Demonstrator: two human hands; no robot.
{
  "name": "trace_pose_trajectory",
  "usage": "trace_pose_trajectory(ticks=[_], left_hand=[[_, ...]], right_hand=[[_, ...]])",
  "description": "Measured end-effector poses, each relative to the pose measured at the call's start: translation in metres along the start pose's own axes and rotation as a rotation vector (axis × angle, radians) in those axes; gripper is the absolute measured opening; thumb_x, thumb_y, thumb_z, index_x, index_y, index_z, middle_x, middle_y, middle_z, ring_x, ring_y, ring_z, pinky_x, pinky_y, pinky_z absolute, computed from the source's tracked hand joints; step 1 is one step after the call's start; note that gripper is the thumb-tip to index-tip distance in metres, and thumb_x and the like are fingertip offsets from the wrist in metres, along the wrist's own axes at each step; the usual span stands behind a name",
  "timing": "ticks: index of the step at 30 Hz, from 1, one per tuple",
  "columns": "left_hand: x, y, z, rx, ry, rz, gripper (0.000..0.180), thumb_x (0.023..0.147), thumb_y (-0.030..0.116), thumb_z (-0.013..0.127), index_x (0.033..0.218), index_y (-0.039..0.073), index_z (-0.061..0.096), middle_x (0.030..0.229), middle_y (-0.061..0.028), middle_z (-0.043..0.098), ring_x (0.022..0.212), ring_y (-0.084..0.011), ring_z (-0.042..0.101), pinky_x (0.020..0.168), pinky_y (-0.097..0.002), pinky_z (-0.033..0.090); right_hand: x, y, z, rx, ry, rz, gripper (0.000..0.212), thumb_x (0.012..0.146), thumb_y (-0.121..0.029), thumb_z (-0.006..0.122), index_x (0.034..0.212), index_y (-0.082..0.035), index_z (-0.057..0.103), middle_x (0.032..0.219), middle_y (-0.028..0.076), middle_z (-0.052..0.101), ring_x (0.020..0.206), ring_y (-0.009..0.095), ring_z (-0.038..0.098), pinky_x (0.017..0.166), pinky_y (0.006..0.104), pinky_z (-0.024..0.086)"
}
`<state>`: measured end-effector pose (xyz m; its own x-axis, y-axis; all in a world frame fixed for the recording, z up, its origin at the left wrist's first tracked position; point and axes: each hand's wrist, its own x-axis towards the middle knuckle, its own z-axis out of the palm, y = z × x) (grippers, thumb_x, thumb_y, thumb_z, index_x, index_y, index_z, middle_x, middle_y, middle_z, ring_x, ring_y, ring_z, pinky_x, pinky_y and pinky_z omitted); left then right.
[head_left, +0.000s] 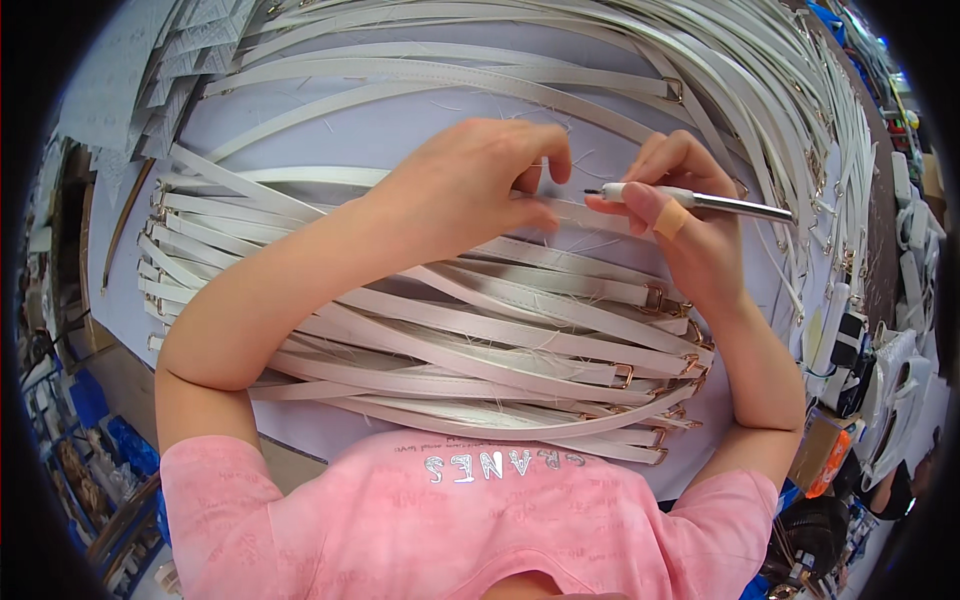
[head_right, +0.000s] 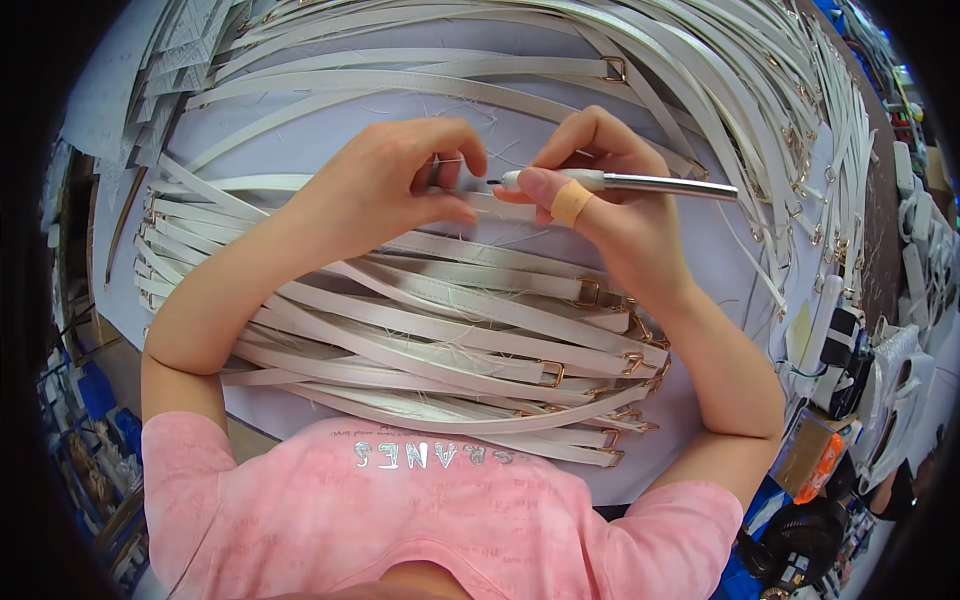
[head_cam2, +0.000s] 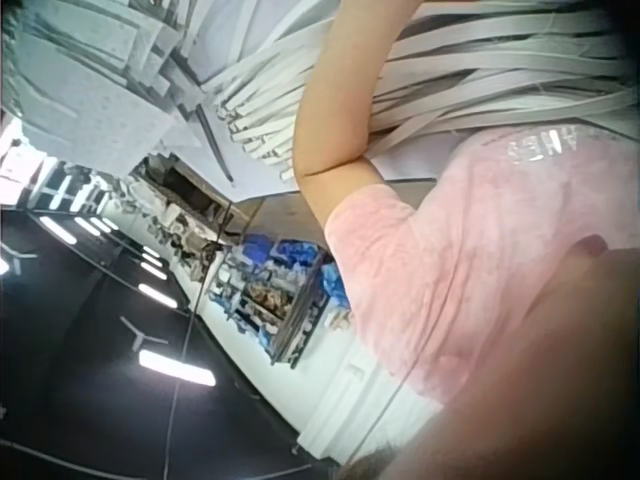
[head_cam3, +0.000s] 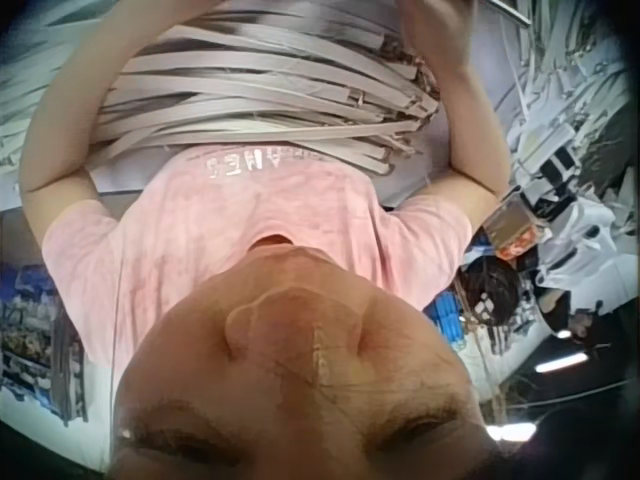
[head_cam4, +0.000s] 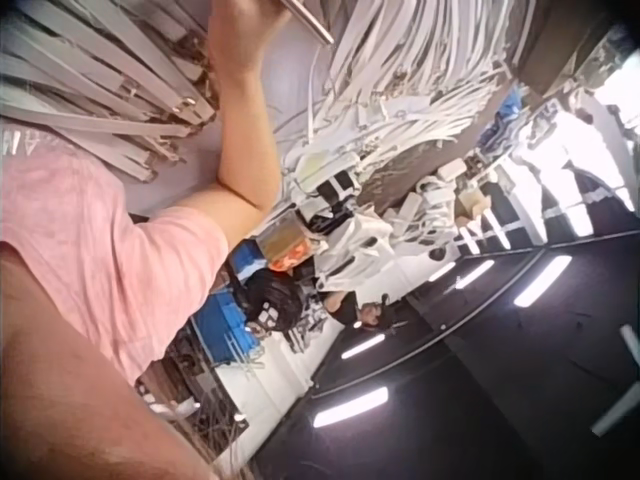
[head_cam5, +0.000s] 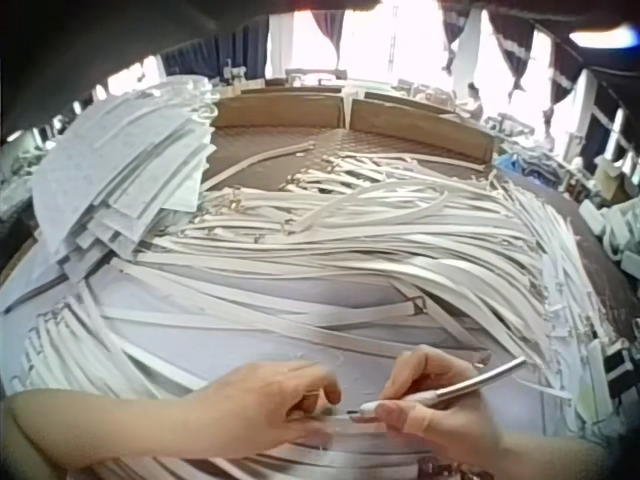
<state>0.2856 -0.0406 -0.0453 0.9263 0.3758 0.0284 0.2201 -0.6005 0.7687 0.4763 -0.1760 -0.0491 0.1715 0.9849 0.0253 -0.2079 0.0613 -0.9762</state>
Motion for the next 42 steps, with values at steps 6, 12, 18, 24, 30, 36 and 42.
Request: trace_pose_trajectory(ticks=[6, 12, 18, 24, 30, 36, 42], left_hand=[[0.004, -0.002, 0.000, -0.049, -0.046, -0.059, 0.018, 0.082, 0.012, 0.074, 0.096, 0.003, 0.065, 0.082, -0.0081, 0.060, 0.070, -0.0214, 0.062, 0.064, -0.0362, 0.050], [0.001, -0.006, -0.002, 0.050, -0.015, 0.123, 0.018, 0.082, 0.012, 0.075, 0.094, 0.003, 0.065, 0.084, -0.0073, 0.058, 0.072, -0.0216, 0.064, 0.064, -0.0354, 0.051], [0.004, 0.003, 0.001, 0.210, -0.068, 0.130, 0.013, 0.084, 0.015, 0.069, 0.086, 0.003, 0.062, 0.090, -0.0102, 0.061, 0.081, -0.0315, 0.064, 0.071, -0.0415, 0.051], [0.008, -0.003, -0.002, 0.170, -0.170, 0.114, 0.012, 0.084, 0.012, 0.067, 0.086, 0.002, 0.062, 0.088, -0.0107, 0.062, 0.082, -0.0309, 0.063, 0.073, -0.0410, 0.051], [0.014, -0.007, -0.013, -0.005, -0.289, 0.009, 0.012, 0.083, 0.011, 0.066, 0.087, 0.000, 0.063, 0.087, -0.0117, 0.064, 0.082, -0.0280, 0.063, 0.076, -0.0396, 0.051], [0.013, -0.013, -0.007, -0.045, -0.212, 0.092, 0.010, 0.080, 0.003, 0.068, 0.085, -0.001, 0.060, 0.081, -0.0091, 0.059, 0.071, -0.0216, 0.060, 0.066, -0.0342, 0.050], [0.014, -0.016, -0.001, -0.030, -0.179, 0.152, 0.010, 0.081, 0.004, 0.067, 0.085, -0.001, 0.060, 0.080, -0.0095, 0.059, 0.070, -0.0228, 0.059, 0.066, -0.0345, 0.049]], right_hand=[[-0.001, 0.003, -0.003, -0.147, -0.038, 0.089, 0.014, 0.087, -0.004, 0.069, 0.087, -0.002, 0.056, 0.083, 0.005, 0.056, 0.068, 0.009, 0.053, 0.068, 0.0258, 0.053], [0.003, 0.002, -0.005, -0.167, -0.060, 0.161, 0.015, 0.084, -0.005, 0.071, 0.084, -0.003, 0.056, 0.082, 0.005, 0.054, 0.067, 0.010, 0.051, 0.058, 0.0223, 0.041], [0.004, 0.003, -0.004, -0.207, -0.072, 0.155, 0.016, 0.084, -0.006, 0.072, 0.083, -0.003, 0.056, 0.082, 0.004, 0.053, 0.068, 0.009, 0.051, 0.058, 0.0227, 0.042], [0.002, 0.002, -0.003, -0.234, -0.054, 0.159, 0.016, 0.084, -0.005, 0.072, 0.084, -0.002, 0.056, 0.081, 0.003, 0.053, 0.068, 0.008, 0.049, 0.059, 0.0218, 0.041], [-0.001, 0.003, 0.006, -0.372, -0.096, 0.141, 0.016, 0.084, -0.002, 0.072, 0.085, -0.002, 0.056, 0.081, 0.001, 0.053, 0.067, 0.005, 0.047, 0.060, 0.0209, 0.038], [-0.004, 0.004, 0.005, -0.411, -0.063, 0.082, 0.016, 0.084, 0.000, 0.072, 0.084, -0.001, 0.056, 0.080, 0.001, 0.053, 0.067, 0.005, 0.046, 0.059, 0.0211, 0.037], [-0.005, 0.004, 0.006, -0.397, -0.063, 0.082, 0.015, 0.084, 0.002, 0.071, 0.084, -0.002, 0.057, 0.079, 0.000, 0.051, 0.065, 0.004, 0.045, 0.058, 0.0209, 0.036]])
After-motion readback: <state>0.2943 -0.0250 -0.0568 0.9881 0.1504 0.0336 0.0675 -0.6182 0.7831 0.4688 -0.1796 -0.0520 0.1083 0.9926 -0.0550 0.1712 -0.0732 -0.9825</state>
